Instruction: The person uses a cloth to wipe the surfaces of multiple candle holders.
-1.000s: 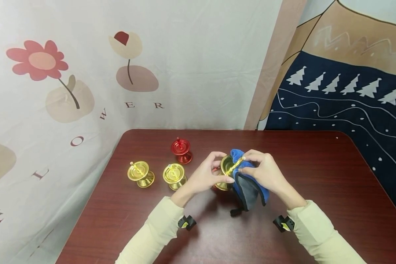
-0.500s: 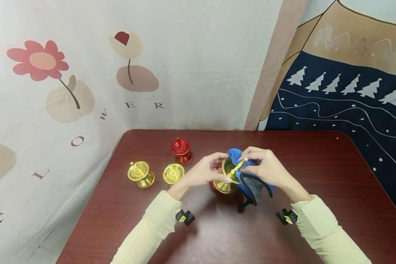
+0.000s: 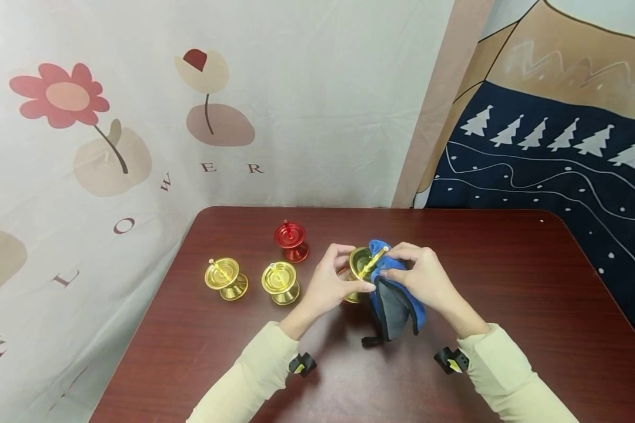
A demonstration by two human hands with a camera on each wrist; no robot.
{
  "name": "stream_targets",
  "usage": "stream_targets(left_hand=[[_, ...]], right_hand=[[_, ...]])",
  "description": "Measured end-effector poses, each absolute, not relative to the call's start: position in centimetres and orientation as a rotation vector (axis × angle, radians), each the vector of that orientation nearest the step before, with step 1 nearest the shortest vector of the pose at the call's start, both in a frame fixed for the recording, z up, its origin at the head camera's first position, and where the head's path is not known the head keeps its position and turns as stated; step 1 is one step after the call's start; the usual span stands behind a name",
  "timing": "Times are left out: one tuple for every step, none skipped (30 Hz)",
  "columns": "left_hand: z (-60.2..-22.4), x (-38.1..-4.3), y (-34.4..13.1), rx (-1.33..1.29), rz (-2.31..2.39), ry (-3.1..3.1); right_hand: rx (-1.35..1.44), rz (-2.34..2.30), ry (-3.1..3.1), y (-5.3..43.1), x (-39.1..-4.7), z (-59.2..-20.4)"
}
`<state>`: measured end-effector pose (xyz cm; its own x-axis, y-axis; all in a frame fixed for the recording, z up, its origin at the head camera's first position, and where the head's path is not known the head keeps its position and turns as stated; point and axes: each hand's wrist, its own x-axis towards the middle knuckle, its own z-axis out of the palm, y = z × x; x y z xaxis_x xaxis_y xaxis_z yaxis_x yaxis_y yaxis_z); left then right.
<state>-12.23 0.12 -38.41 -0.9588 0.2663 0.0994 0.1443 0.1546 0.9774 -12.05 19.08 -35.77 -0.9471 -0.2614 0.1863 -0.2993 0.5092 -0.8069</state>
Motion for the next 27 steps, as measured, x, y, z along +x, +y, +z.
stream_targets(left_hand=[[-38.5,-12.1,0.3,0.403,1.942,2.366],[-38.5,-11.9,0.4,0.384,1.935,2.415],[-38.6,-11.8,0.6,0.369,1.923,2.463],[-38.6,-11.7,0.7,0.361,1.918,2.498],[-38.6,-11.5,0.8,0.362,1.910,2.531],[-38.5,-11.4,0.9,0.370,1.905,2.553],[-38.5,-11.4,0.9,0.372,1.906,2.559],[-38.4,-11.3,1.0,0.367,1.911,2.548],[-38.3,-11.3,0.9,0.374,1.922,2.524],[-38.3,-11.3,0.9,0.387,1.936,2.487],[-38.2,-11.4,0.8,0.393,1.952,2.435],[-38.1,-11.4,0.7,0.397,1.967,2.370],[-38.1,-11.5,0.6,0.401,1.980,2.300],[-38.1,-11.6,0.5,0.410,1.992,2.228],[-38.1,-11.7,0.4,0.415,2.000,2.158],[-38.1,-11.9,0.3,0.412,1.997,2.105],[-38.1,-12.0,0.2,0.405,1.993,2.061],[-38.1,-12.1,0.1,0.404,1.994,2.024],[-38.1,-12.2,0.0,0.399,1.989,2.002],[-38.2,-12.3,-0.1,0.388,1.987,1.984],[-38.2,-12.4,-0.2,0.377,1.984,1.978],[-38.2,-12.5,-0.3,0.369,1.990,1.975],[-38.2,-12.6,-0.5,0.353,2.002,1.958],[-38.2,-12.7,-0.6,0.331,2.025,1.937],[-38.2,-12.9,-0.8,0.305,2.048,1.921],[-38.1,-13.0,-1.0,0.279,2.078,1.902],[-38.0,-13.2,-1.2,0.257,2.109,1.884]], right_hand=[[0.479,1.460,-2.690,18.9,-12.0,-35.8],[0.460,1.453,-2.689,18.7,-11.9,-35.7],[0.445,1.444,-2.685,18.6,-11.8,-35.7],[0.432,1.430,-2.682,18.5,-11.7,-35.6],[0.424,1.419,-2.679,18.4,-11.7,-35.5],[0.420,1.408,-2.677,18.4,-11.6,-35.4],[0.423,1.400,-2.677,18.4,-11.6,-35.3],[0.427,1.396,-2.679,18.4,-11.5,-35.2],[0.434,1.395,-2.683,18.5,-11.5,-35.0],[0.448,1.390,-2.686,18.7,-11.5,-34.9],[0.464,1.392,-2.689,18.8,-11.5,-34.8],[0.485,1.391,-2.690,19.0,-11.5,-34.7],[0.508,1.388,-2.688,19.1,-11.6,-34.7],[0.531,1.387,-2.686,19.3,-11.7,-34.6],[0.556,1.380,-2.683,19.4,-11.8,-34.6],[0.578,1.379,-2.679,19.6,-11.9,-34.6],[0.600,1.379,-2.676,19.7,-12.0,-34.6],[0.616,1.376,-2.672,19.8,-12.1,-34.6],[0.626,1.381,-2.669,20.0,-12.2,-34.6],[0.628,1.386,-2.669,20.1,-12.3,-34.6],[0.620,1.389,-2.672,20.3,-12.3,-34.5],[0.600,1.399,-2.671,20.4,-12.3,-34.4],[0.578,1.408,-2.670,20.6,-12.2,-34.3],[0.547,1.419,-2.669,20.8,-12.2,-34.1],[0.520,1.426,-2.669,20.9,-12.1,-33.9],[0.489,1.439,-2.663,21.1,-12.0,-33.7],[0.462,1.456,-2.653,21.3,-11.9,-33.5]])
